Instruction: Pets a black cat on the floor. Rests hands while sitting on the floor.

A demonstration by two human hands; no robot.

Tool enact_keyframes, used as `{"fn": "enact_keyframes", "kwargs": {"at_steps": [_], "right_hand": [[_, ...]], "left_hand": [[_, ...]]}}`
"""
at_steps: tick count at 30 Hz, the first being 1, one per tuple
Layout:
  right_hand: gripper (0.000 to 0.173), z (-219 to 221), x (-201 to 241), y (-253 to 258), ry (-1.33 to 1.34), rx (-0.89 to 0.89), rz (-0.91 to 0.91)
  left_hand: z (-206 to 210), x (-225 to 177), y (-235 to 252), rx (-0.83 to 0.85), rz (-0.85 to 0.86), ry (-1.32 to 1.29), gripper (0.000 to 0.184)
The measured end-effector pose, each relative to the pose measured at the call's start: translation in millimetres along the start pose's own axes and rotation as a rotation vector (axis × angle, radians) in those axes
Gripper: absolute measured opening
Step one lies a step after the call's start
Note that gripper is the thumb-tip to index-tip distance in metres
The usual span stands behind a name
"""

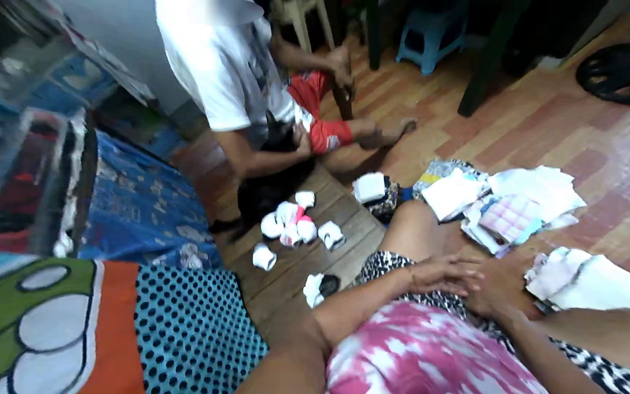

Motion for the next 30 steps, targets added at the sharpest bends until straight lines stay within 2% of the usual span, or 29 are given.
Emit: {"fn": "enact_keyframes", "kwargs": {"at_steps": [1, 3, 5, 7, 9, 11, 13, 15, 19, 21, 22, 23, 25, 26, 28, 30], "right_hand": [[0.040, 6.2, -2.0, 4.4, 0.006, 0.075, 0.040], [0.041, 17.8, -10.5, 24.8, 0.055, 0.142, 0.063], [0.039, 28.6, -17.6, 42.4, 0.026, 0.163, 0.052], [0.040, 25.9, -14.7, 41.4, -0.008, 0.160, 0.039], [0.041, 30.1, -19.8, 51.7, 0.000, 0.172, 0.059], [0.041, 37.5, -24.3, 63.6, 0.014, 0.171, 0.049], [0.041, 42.5, -28.0, 74.7, 0.015, 0.146, 0.034], [0.042, 39.4, -26.3, 67.3, 0.000, 0.140, 0.025], [0.046, 27.5, -14.4, 35.1, -0.026, 0.173, -0.047], [0.051, 33.0, -20.0, 52.8, -0.067, 0.120, -0.200], [0.051, 33.2, -19.0, 55.1, -0.075, 0.111, -0.191], [0.050, 29.7, -14.6, 46.6, -0.076, 0.159, -0.090], [0.049, 29.1, -16.0, 39.1, -0.037, 0.165, 0.006], [0.049, 29.4, -17.1, 38.7, -0.035, 0.156, 0.005], [0.049, 29.2, -16.1, 35.0, -0.055, 0.162, 0.012], [0.047, 30.7, -15.8, 36.5, -0.070, 0.138, 0.011]], "left_hand": [[-5.9, -22.9, -3.1, -0.020, 0.055, -0.007, 0.059], [-34.9, -100.6, -15.2, -0.143, 0.238, 0.137, 0.071], [-77.1, -204.7, -48.7, -0.313, 0.397, 0.413, 0.067], [-128.8, -314.3, -97.4, -0.493, 0.594, 0.627, 0.078], [-167.1, -422.5, -162.9, -0.684, 0.755, 0.825, 0.091], [-194.8, -519.0, -242.6, -1.017, 0.802, 0.957, 0.092], [-204.1, -590.3, -324.8, -1.308, 0.791, 1.011, 0.096], [-195.9, -633.9, -392.5, -1.525, 0.770, 1.009, 0.102], [-156.0, -667.6, -492.0, -1.820, 0.790, 1.003, 0.108], [-141.7, -663.3, -510.5, -1.893, 0.843, 0.944, 0.101], [-136.6, -656.3, -509.6, -1.914, 0.860, 0.920, 0.094], [-136.7, -648.0, -501.6, -1.910, 0.858, 0.918, 0.086], [-146.3, -624.7, -452.3, -1.743, 0.823, 0.882, 0.065], [-150.2, -608.4, -410.8, -1.576, 0.755, 0.862, 0.053], [-145.7, -563.8, -309.3, -1.166, 0.519, 0.913, 0.048], [-129.6, -499.2, -205.2, -0.724, 0.267, 1.097, 0.048]]}}
Point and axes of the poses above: each hand's wrist, its own y-axis towards the middle knuckle, its own z-axis out of the palm, x = y × z, the point moved 8 cm from there along y, towards the middle knuckle, and after that the axes turned 13 degrees about z, right-handed, at the moved point
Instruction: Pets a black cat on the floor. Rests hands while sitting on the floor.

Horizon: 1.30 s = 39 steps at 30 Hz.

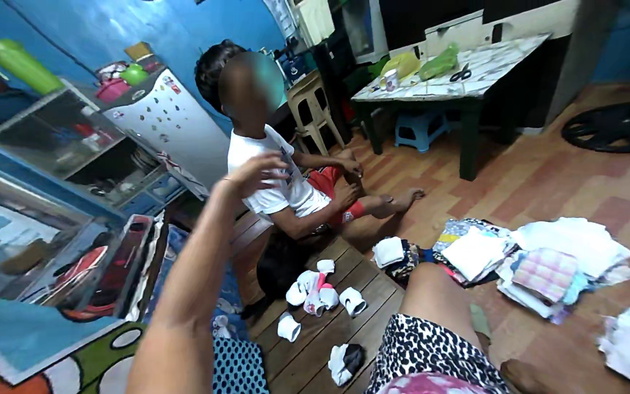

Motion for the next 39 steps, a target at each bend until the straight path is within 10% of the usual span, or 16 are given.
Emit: {"fn": "enact_keyframes", "kwargs": {"at_steps": [6, 12, 17, 31, 39], "right_hand": [[0.049, 3.9, -11.8, 20.2, 0.170, -0.004, 0.019], [0.048, 15.6, -20.5, 42.7, 0.152, 0.042, 0.028], [0.043, 16.0, -16.0, 46.1, 0.171, 0.098, 0.041], [0.062, -14.3, -18.8, 18.1, 0.642, 0.014, 0.089], [0.069, 1.6, -9.7, 22.0, 0.386, 0.106, 0.061]], "left_hand": [[337.5, -6.1, -1.7, 1.092, 0.392, 0.512, 0.048], [501.6, 68.9, 5.4, 0.713, 0.400, 0.529, 0.047], [530.1, 106.2, -50.4, 0.802, 0.315, 0.881, 0.049], [515.9, 101.2, -54.2, 0.783, 0.346, 0.830, 0.047], [508.7, 96.7, -64.2, 0.750, 0.379, 0.767, 0.046]]}}
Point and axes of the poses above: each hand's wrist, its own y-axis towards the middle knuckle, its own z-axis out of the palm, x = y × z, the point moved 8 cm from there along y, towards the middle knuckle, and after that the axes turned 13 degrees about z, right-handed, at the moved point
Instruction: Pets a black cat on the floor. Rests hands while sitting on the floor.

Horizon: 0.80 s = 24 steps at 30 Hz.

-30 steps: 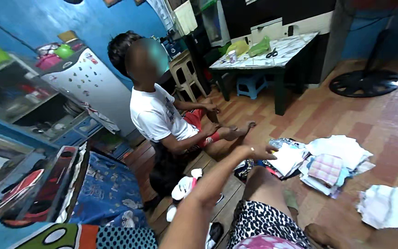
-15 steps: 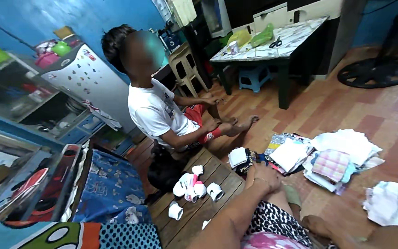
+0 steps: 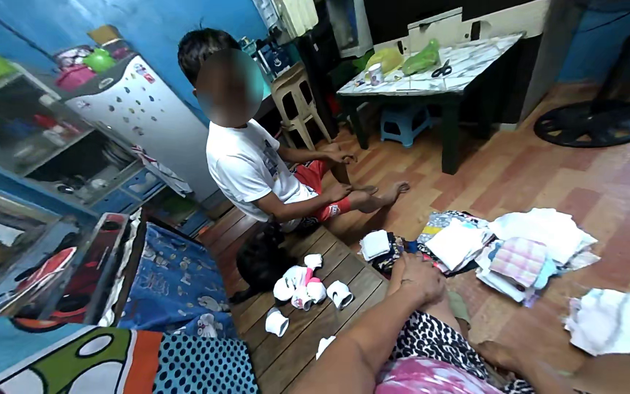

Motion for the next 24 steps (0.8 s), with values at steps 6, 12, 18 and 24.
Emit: {"fn": "enact_keyframes", "kwargs": {"at_steps": [6, 12, 18, 24], "right_hand": [[0.066, -2.4, 2.2, -13.5, -0.039, -0.031, -0.014], [0.065, -1.7, 17.4, -65.8, -0.063, -0.025, -0.025], [0.056, 0.8, 20.2, -65.0, -0.106, -0.030, -0.085], [0.049, 2.2, 8.9, -26.6, -0.121, -0.028, -0.066]], "left_hand": [[5.4, -2.0, -2.1, 0.043, -0.060, 0.002, 0.051], [4.9, -2.3, 2.2, 0.052, -0.044, 0.004, 0.050], [5.8, 1.4, 1.6, 0.023, -0.037, 0.012, 0.051], [9.2, 2.3, 4.3, 0.006, -0.035, 0.009, 0.051]]}}
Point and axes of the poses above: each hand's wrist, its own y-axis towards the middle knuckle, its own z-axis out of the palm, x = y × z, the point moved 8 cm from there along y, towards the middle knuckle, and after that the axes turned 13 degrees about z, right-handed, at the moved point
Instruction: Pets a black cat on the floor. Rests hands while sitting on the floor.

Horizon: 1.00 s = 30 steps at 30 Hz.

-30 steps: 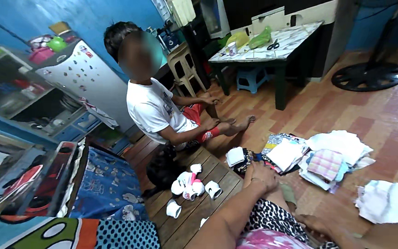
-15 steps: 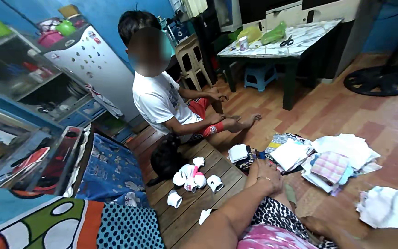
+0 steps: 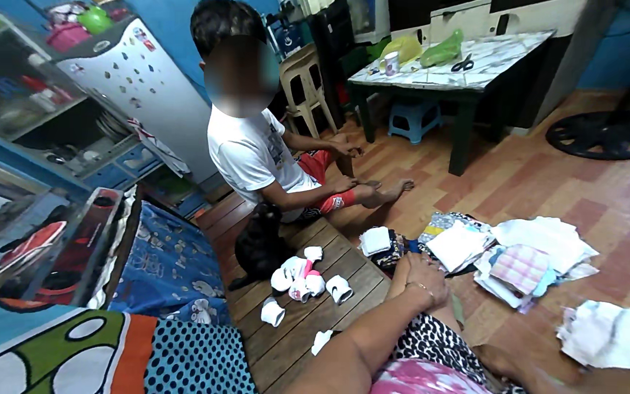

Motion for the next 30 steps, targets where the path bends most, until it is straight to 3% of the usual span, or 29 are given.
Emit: {"fn": "enact_keyframes", "kwargs": {"at_steps": [2, 5, 14, 25, 30], "right_hand": [[0.047, 0.9, -11.8, 24.0, 0.071, -0.015, 0.003], [0.048, 0.9, -8.8, 12.4, 0.070, -0.020, 0.066], [0.053, -3.7, 7.6, -17.2, -0.044, -0.034, -0.012], [0.052, -2.0, 0.7, 5.8, -0.008, -0.069, 0.013], [0.053, -5.8, 12.8, -19.0, -0.145, -0.055, 0.013]], "left_hand": [[-2.5, -0.4, -0.5, -0.005, 0.001, -0.025, 0.051], [-3.2, -1.5, -1.0, -0.003, 0.000, -0.028, 0.052], [-7.0, -1.4, -0.6, -0.044, 0.010, -0.052, 0.046], [-4.6, -1.8, -3.6, -0.084, 0.047, -0.023, 0.047], [5.7, -4.7, -1.4, -0.035, 0.045, -0.066, 0.068]]}}
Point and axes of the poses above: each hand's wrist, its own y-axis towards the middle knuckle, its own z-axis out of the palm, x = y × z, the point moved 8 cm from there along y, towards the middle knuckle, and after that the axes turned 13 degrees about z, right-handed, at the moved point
